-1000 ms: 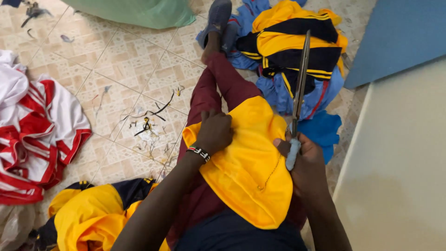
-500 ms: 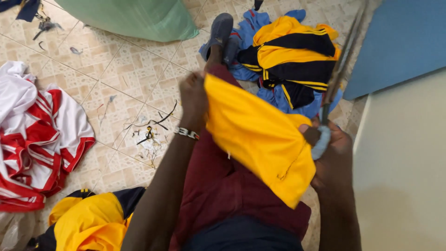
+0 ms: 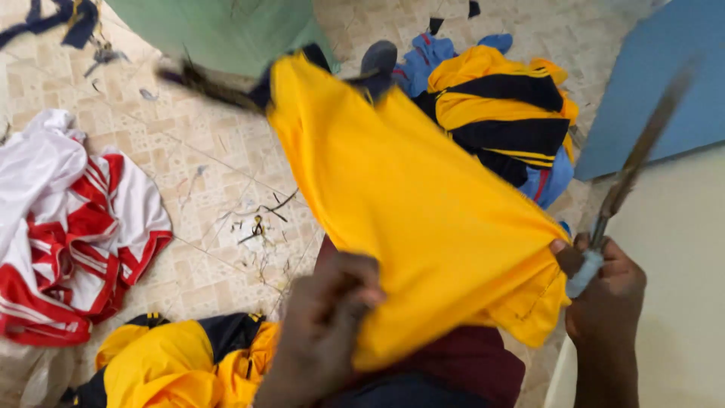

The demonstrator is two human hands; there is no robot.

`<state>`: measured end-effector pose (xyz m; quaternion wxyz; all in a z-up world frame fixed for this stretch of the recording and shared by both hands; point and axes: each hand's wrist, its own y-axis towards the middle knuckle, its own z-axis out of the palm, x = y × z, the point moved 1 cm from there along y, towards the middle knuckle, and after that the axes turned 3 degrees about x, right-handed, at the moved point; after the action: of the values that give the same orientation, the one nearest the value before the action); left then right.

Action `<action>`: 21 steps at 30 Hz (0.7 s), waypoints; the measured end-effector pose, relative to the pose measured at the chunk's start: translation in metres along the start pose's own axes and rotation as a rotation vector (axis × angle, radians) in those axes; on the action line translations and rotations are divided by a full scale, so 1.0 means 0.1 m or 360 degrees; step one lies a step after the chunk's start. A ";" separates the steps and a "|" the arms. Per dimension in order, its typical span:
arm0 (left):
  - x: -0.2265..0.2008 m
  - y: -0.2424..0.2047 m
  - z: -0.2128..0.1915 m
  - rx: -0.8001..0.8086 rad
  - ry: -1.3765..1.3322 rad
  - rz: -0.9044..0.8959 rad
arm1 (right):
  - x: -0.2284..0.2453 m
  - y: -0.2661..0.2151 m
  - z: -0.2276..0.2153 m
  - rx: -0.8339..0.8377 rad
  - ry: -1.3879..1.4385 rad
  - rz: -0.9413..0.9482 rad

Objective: Trimming excess fabric from the edges of yellow and blue athletic jerseys using large scissors.

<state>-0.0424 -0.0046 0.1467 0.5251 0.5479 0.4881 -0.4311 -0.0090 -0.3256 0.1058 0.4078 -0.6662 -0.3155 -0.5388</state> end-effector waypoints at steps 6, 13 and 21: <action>0.63 -0.75 0.43 0.1286 -0.0202 -0.0694 | -0.32 -0.03 -0.47 -0.0119 -0.1655 0.0174; 0.92 -0.34 0.18 0.0308 0.0338 -0.0607 | -0.22 -0.32 -0.14 0.0041 -0.1142 0.0220; 2.00 -0.27 -0.34 -0.0811 0.0243 -0.1031 | -0.55 -0.48 0.24 0.0432 -0.2080 0.0357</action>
<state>-0.0404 0.0446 -0.0517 0.4435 0.2491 0.7636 -0.3977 -0.0519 -0.2809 0.0596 0.2669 -0.8266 -0.4912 0.0647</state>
